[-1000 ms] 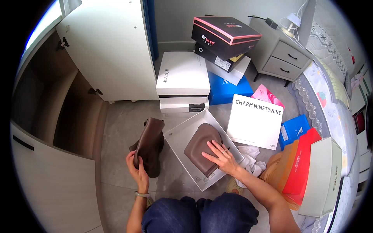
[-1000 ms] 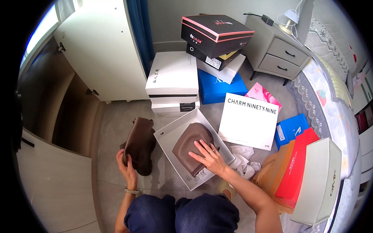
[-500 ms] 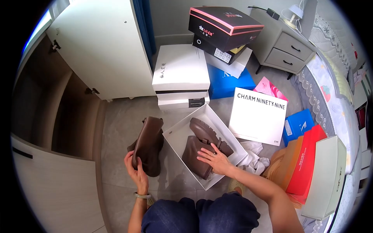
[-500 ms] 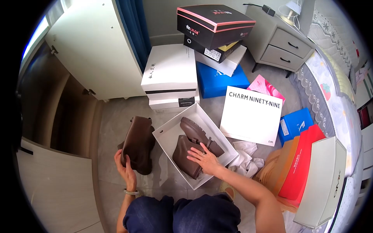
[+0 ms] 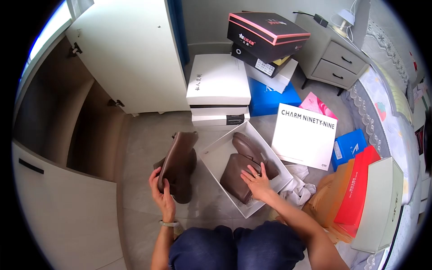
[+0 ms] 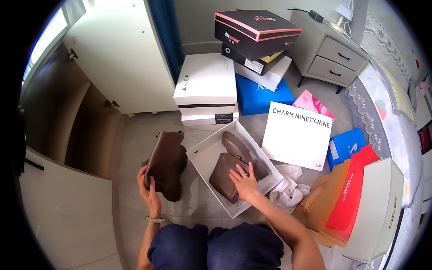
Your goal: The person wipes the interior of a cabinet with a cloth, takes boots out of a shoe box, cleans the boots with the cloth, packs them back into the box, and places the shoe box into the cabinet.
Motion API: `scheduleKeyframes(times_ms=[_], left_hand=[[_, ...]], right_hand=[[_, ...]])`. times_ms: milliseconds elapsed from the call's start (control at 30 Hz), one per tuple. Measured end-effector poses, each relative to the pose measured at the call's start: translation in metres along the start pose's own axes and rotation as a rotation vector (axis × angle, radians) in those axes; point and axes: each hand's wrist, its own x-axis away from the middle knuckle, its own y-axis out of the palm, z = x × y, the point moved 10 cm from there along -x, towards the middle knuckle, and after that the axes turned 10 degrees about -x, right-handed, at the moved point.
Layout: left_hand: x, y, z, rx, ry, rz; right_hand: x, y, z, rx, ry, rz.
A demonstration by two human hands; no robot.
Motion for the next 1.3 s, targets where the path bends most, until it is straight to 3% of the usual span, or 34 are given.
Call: scheduleKeyframes(times_ms=[33,100,200,233,300,367,400,467,533,567,867,967,1033,1100,1200,1300], left_hand=[[-0.005,-0.002,0.01,0.064,0.02,0.01],[-0.015,-0.008,0.025,0.119,0.044,0.017],[-0.03,-0.008,0.034,0.367,0.017,-0.03],[-0.035,-0.007,0.035,0.45,0.0,-0.081],[-0.042,-0.01,0.047,0.527,-0.004,-0.125],[-0.048,-0.01,0.075,0.648,-0.071,-0.217],[-0.053,-0.014,0.09,0.642,-0.056,-0.21],[-0.059,-0.013,0.134,0.704,0.144,-0.348],[-0.066,-0.016,0.139,0.605,0.231,-0.353],[-0.067,-0.017,0.147,0.51,0.308,-0.368],[-0.066,-0.006,0.154,0.133,0.423,-0.488],[-0.083,0.003,0.155,0.333,0.265,-0.493],[-0.086,0.014,0.18,0.714,0.202,-0.57],[-0.086,0.024,0.196,0.724,0.19,-0.597],[-0.081,0.041,0.219,0.599,0.305,-0.658],[-0.077,0.043,0.227,0.52,0.341,-0.684]], right_hand=[[0.003,-0.005,0.0,-0.078,0.027,-0.159],[0.006,-0.054,-0.017,-0.171,0.021,-0.11],[0.002,-0.146,-0.062,-0.673,-0.383,0.311],[-0.003,-0.164,-0.075,-0.67,-0.391,0.32],[-0.012,-0.201,-0.096,-1.046,-0.496,0.341],[-0.036,-0.204,-0.12,-1.057,-0.551,0.138],[-0.036,-0.209,-0.129,-0.941,-0.581,0.172],[-0.01,-0.267,-0.136,-1.434,-0.943,0.436],[-0.008,-0.288,-0.133,-1.556,-1.003,0.447],[-0.027,-0.274,-0.126,-1.722,-0.795,0.29],[-0.019,-0.29,-0.097,-1.769,-0.619,0.385],[0.007,-0.316,-0.092,-1.784,-0.786,0.328],[0.031,-0.337,-0.092,-1.812,-1.033,0.249],[0.03,-0.336,-0.085,-1.745,-1.041,0.24],[0.03,-0.321,-0.085,-1.927,-0.949,0.097],[0.038,-0.309,-0.089,-1.519,-0.857,0.275]])
